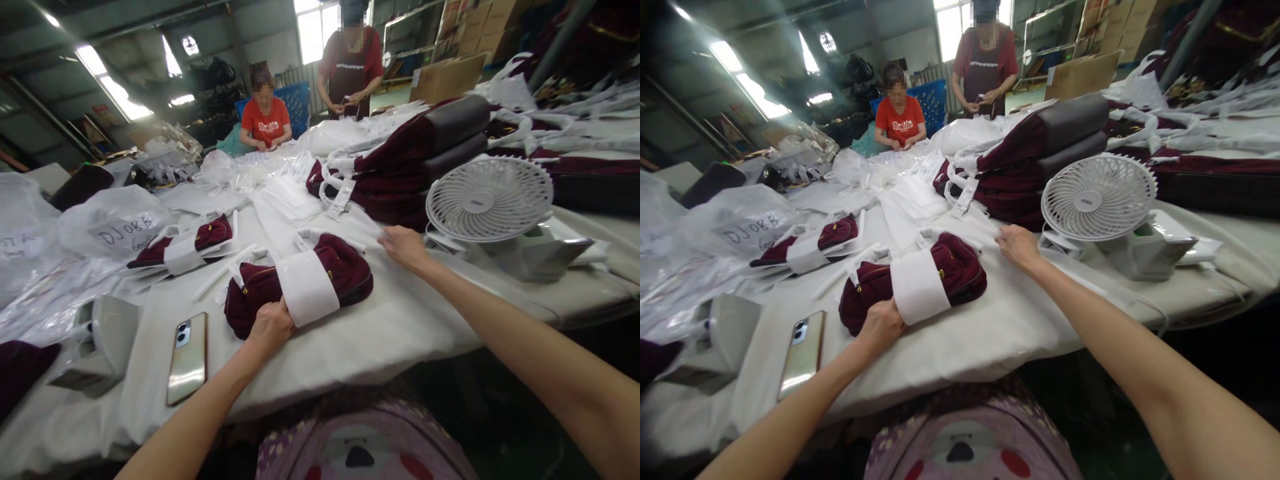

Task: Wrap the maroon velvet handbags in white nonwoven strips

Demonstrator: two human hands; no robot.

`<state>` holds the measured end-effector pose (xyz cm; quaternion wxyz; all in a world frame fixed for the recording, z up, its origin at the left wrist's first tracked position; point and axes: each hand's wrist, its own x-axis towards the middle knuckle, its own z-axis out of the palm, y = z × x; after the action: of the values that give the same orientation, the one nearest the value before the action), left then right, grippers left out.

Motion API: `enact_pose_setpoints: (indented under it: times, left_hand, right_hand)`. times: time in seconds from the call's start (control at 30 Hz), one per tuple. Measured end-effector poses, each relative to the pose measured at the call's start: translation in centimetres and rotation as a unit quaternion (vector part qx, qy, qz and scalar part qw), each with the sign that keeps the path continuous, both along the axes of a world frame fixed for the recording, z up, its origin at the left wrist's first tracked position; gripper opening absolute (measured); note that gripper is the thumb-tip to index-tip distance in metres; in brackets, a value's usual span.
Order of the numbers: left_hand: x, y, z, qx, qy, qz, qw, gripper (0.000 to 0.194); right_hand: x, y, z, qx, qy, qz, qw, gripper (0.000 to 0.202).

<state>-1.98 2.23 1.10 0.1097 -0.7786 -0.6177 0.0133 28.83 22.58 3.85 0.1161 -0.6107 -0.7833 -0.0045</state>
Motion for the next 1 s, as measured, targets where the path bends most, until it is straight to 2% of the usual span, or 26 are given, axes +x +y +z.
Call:
enact_pose_setpoints:
  times: [0.07,0.1,0.17,0.23,0.3,0.37,0.43,0.53,0.67,0.77,1.0]
  left_hand:
    - [-0.2,0.1,0.1,-0.015,-0.001,-0.002,1.0,0.016]
    - [-0.3,0.2,0.1,-0.022,0.0,-0.002,1.0,0.016]
    - [-0.6,0.3,0.2,-0.032,0.0,-0.002,0.999,0.017]
    - [-0.8,0.4,0.3,-0.035,0.003,-0.002,0.999,0.019]
    - [-0.9,0.3,0.5,-0.03,0.006,-0.004,1.0,0.022]
    - [-0.8,0.2,0.7,-0.021,0.009,-0.005,1.0,0.023]
    - [-0.8,0.0,0.7,-0.011,0.01,-0.008,1.0,0.023]
    - [-0.7,-0.1,0.7,0.004,0.009,-0.009,1.0,0.024]
    - [-0.9,-0.2,0.5,0.017,0.005,-0.013,1.0,0.024]
    - [-1.2,-0.2,0.3,0.024,0.002,-0.022,0.999,0.024]
    - [-2.1,0.3,0.1,0.029,-0.013,-0.062,0.998,0.021]
  right_hand:
    - [2.7,-3.3,0.0,0.063,0.031,0.017,0.997,0.043]
    - [4.0,-5.1,-0.2,0.106,0.052,0.052,0.992,0.042]
    - [6.2,-8.1,-0.9,0.212,0.087,0.185,0.956,0.032]
    - [7.5,-10.3,-1.8,0.294,0.079,0.302,0.903,0.025]
    - [7.9,-11.5,-2.6,0.319,0.025,0.366,0.874,0.029]
    - [7.8,-11.7,-3.1,0.311,-0.028,0.399,0.862,0.035]
    - [7.3,-11.6,-3.2,0.297,-0.06,0.402,0.864,0.037]
    - [6.1,-11.5,-3.4,0.307,-0.073,0.362,0.877,0.032]
    - [3.3,-12.1,-4.0,0.331,-0.065,0.353,0.873,0.026]
    - [1.3,-12.3,-4.3,0.332,-0.065,0.348,0.874,0.03]
    - [-1.7,-11.7,-3.3,0.275,-0.087,0.404,0.868,0.03]
